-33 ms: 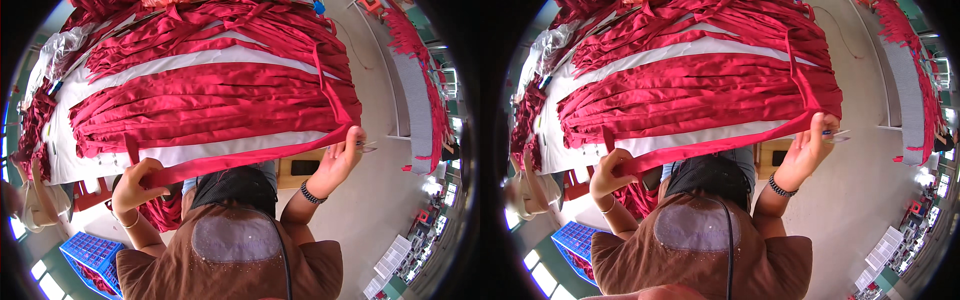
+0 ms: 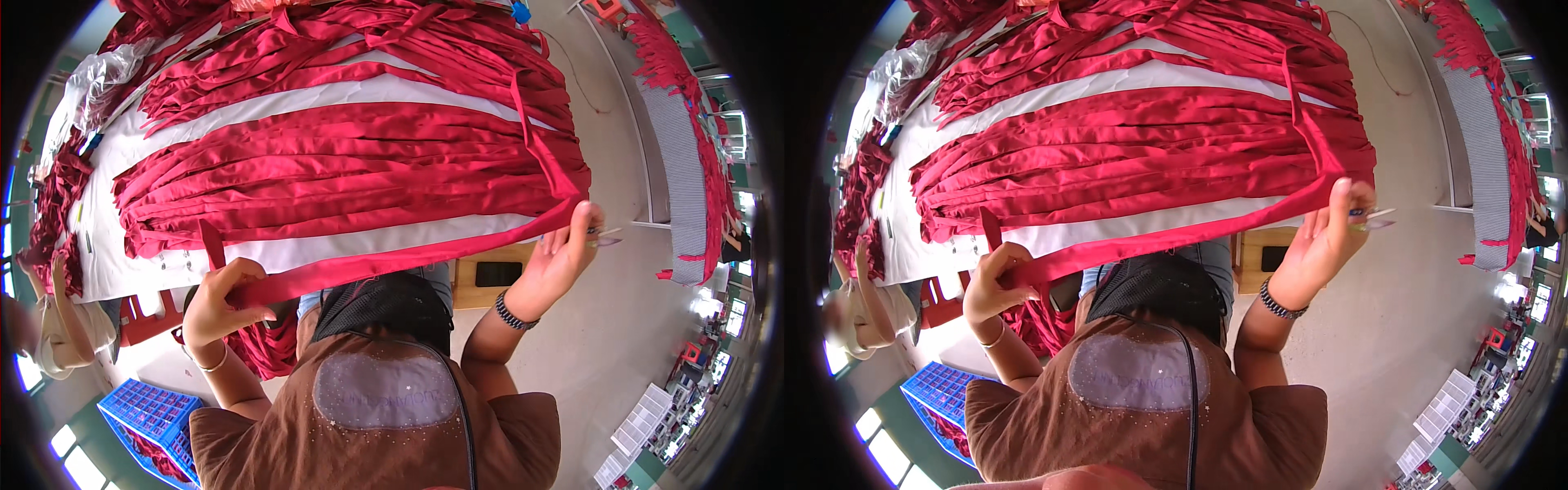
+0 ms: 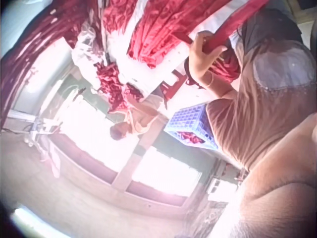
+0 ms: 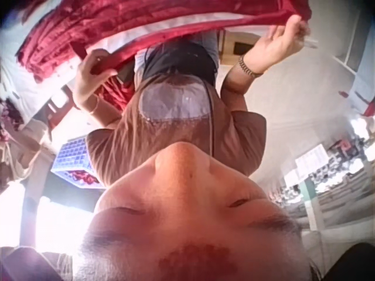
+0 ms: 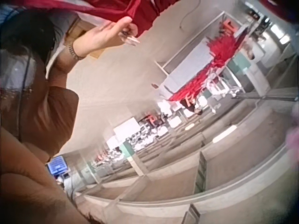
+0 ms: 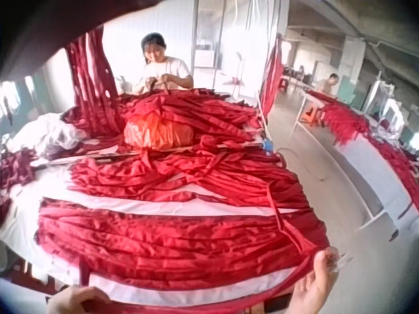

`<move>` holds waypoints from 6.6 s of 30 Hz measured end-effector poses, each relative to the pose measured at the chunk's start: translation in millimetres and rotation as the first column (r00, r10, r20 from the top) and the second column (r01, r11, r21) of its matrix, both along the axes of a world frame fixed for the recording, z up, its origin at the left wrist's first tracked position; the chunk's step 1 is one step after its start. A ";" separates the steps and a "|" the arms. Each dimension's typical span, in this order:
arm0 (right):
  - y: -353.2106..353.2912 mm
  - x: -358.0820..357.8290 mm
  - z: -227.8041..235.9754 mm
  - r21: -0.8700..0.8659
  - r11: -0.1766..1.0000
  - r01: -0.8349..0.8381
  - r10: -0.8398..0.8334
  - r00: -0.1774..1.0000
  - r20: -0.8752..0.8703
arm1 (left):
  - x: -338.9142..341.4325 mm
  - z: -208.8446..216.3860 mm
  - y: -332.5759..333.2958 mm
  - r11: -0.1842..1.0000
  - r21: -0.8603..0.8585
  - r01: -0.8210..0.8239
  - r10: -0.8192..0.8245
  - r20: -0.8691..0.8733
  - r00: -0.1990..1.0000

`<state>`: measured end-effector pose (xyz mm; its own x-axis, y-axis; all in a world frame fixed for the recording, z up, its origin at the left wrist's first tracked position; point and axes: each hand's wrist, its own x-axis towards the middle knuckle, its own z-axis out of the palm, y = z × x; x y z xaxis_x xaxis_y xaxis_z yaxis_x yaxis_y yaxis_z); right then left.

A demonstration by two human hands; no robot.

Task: Trimming loose threads and excess material from red fabric strips using small thread snips.

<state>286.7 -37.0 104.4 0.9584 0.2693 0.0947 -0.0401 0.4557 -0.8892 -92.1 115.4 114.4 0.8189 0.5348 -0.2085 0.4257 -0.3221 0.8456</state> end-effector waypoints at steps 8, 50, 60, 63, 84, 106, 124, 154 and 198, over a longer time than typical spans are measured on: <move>112.5 64.6 49.6 -0.094 0.995 0.014 0.037 0.856 0.516 | 45.6 -32.5 -36.0 0.831 -0.521 -0.194 0.322 0.168 0.932; 44.2 -73.0 -33.8 -0.138 0.884 -0.446 0.417 0.888 -0.194 | 98.8 -41.4 -47.7 0.685 -0.663 -0.301 0.463 0.079 0.883; 54.9 -32.7 -29.5 -0.111 0.920 -0.375 0.379 0.925 0.019 | 95.1 -40.6 -36.3 0.602 -0.782 -0.162 0.460 0.174 0.871; 75.1 -27.1 -40.6 -0.108 0.927 -0.359 0.360 0.933 -0.010 | 92.9 -36.2 -36.6 0.607 -0.768 -0.203 0.423 0.096 0.901; 84.0 -16.3 -73.3 -0.244 0.955 -0.168 0.199 0.974 0.106 | 49.0 -24.8 -26.9 0.813 -0.548 -0.196 0.543 0.593 0.595; 47.3 -100.9 -0.9 -0.230 0.829 -0.510 0.549 0.662 0.509 | 135.9 -0.9 -33.7 0.780 -0.623 0.060 0.537 0.715 0.447; 40.7 -97.1 3.1 -0.363 0.816 -0.450 0.578 0.603 0.550 | 140.3 3.7 -37.7 0.762 -0.648 -0.018 0.556 0.639 0.532; 33.7 -109.7 14.0 -0.464 0.837 -0.291 0.541 0.575 0.614 | 146.5 -6.8 -47.9 0.807 -0.570 -0.154 0.567 0.673 0.475; 9.2 -78.5 43.2 -0.828 0.443 -0.344 0.893 0.253 0.372 | 130.2 -4.6 -31.1 0.983 -0.056 -0.174 0.172 0.608 0.775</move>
<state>208.3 -27.7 147.7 0.0640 0.9827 0.1736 0.6369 0.0938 -0.7652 38.1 84.3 109.7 0.6683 0.6796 0.3025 -0.1276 -0.2959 0.9467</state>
